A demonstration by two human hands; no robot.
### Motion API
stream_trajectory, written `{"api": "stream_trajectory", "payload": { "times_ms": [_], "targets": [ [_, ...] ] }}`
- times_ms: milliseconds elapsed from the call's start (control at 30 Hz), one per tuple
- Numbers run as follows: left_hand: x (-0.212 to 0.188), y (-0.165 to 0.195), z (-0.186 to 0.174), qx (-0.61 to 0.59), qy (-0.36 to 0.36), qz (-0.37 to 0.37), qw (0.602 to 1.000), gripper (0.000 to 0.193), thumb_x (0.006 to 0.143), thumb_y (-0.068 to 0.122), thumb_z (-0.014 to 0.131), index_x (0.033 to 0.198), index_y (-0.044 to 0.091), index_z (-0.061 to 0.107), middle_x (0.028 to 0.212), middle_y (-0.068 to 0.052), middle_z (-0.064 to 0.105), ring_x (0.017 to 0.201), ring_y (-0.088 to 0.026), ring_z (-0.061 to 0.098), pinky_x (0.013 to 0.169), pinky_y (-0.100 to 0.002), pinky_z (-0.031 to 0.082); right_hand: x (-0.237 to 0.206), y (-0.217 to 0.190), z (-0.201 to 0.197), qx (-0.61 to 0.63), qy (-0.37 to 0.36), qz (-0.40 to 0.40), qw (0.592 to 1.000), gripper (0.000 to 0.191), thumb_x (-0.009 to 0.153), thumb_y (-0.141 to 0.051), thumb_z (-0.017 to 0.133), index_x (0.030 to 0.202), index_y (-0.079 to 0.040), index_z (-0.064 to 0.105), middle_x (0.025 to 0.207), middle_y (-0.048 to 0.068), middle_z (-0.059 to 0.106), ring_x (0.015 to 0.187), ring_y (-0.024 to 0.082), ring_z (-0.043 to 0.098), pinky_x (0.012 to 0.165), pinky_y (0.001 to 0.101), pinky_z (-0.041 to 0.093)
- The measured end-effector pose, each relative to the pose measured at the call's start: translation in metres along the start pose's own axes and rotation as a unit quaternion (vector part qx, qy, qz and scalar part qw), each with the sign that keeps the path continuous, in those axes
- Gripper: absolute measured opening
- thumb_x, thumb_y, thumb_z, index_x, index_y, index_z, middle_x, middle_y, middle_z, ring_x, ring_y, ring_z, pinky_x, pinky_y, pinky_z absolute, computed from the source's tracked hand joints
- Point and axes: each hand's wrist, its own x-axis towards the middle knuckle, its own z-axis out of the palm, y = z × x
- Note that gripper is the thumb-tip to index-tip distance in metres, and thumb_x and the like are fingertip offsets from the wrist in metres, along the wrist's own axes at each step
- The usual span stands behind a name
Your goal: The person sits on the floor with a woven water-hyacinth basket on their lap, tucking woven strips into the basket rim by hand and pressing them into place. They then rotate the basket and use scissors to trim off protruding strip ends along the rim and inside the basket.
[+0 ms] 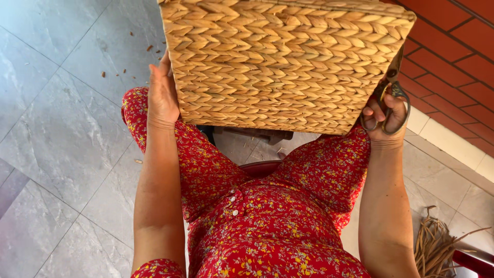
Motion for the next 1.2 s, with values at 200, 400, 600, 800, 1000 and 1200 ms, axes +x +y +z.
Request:
{"api": "stream_trajectory", "payload": {
  "times_ms": [200, 400, 600, 800, 1000, 1200],
  "targets": [
    [0.003, 0.009, -0.001, -0.04, 0.025, 0.026, 0.999, 0.081, 0.103, 0.066, 0.05, 0.153, 0.002, 0.047, 0.158, -0.014, 0.05, 0.148, -0.027, 0.046, 0.129, -0.043, 0.035, 0.001, 0.003, -0.01, -0.057, -0.015, -0.016, 0.998, 0.036, 0.097, -0.003, 0.061, 0.132, 0.003, 0.061, 0.097, 0.006, 0.067, 0.056, 0.01, 0.05, 0.075, 0.0321, 0.055],
    [0.006, 0.0, -0.023, -0.104, 0.118, 0.046, 0.987, 0.052, 0.111, 0.056, 0.06, 0.111, 0.004, 0.064, 0.12, -0.01, 0.07, 0.117, -0.024, 0.061, 0.109, -0.042, 0.047, -0.001, 0.004, 0.004, -0.054, 0.014, 0.008, 0.998, 0.043, 0.092, -0.002, 0.057, 0.135, 0.0, 0.057, 0.112, 0.007, 0.067, 0.062, 0.012, 0.051, 0.076, 0.0339, 0.055],
    [0.006, 0.003, -0.012, -0.019, 0.161, 0.009, 0.987, 0.058, 0.101, 0.062, 0.058, 0.124, 0.008, 0.063, 0.112, -0.014, 0.073, 0.111, -0.027, 0.066, 0.096, -0.045, 0.054, -0.006, 0.002, 0.006, -0.094, 0.029, 0.016, 0.995, 0.05, 0.092, -0.001, 0.054, 0.141, 0.005, 0.052, 0.118, 0.01, 0.066, 0.062, 0.011, 0.048, 0.078, 0.0347, 0.055],
    [-0.007, 0.012, 0.028, 0.109, 0.141, 0.005, 0.984, 0.084, 0.098, 0.068, 0.047, 0.153, 0.006, 0.046, 0.149, -0.013, 0.058, 0.137, -0.025, 0.057, 0.113, -0.041, 0.05, -0.018, -0.002, -0.004, -0.107, 0.044, -0.012, 0.993, 0.045, 0.093, 0.0, 0.051, 0.137, 0.012, 0.051, 0.109, 0.014, 0.065, 0.059, 0.011, 0.047, 0.076, 0.0335, 0.057],
    [-0.012, 0.013, 0.023, 0.178, 0.118, 0.059, 0.975, 0.082, 0.106, 0.065, 0.046, 0.154, -0.001, 0.049, 0.15, -0.013, 0.057, 0.136, -0.022, 0.053, 0.118, -0.039, 0.044, -0.024, -0.003, -0.002, -0.154, 0.03, -0.01, 0.987, 0.044, 0.088, 0.002, 0.047, 0.131, 0.007, 0.051, 0.098, 0.016, 0.066, 0.059, 0.011, 0.046, 0.061, 0.0232, 0.048],
    [-0.019, 0.02, 0.014, 0.212, 0.13, 0.082, 0.965, 0.083, 0.105, 0.067, 0.049, 0.151, -0.002, 0.049, 0.149, -0.013, 0.058, 0.139, -0.023, 0.055, 0.12, -0.039, 0.044, -0.025, -0.004, 0.008, -0.228, 0.051, 0.005, 0.972, 0.055, 0.084, 0.004, 0.046, 0.138, 0.004, 0.053, 0.097, 0.01, 0.064, 0.056, 0.009, 0.046, 0.044, 0.0203, 0.037]
  ]
}}
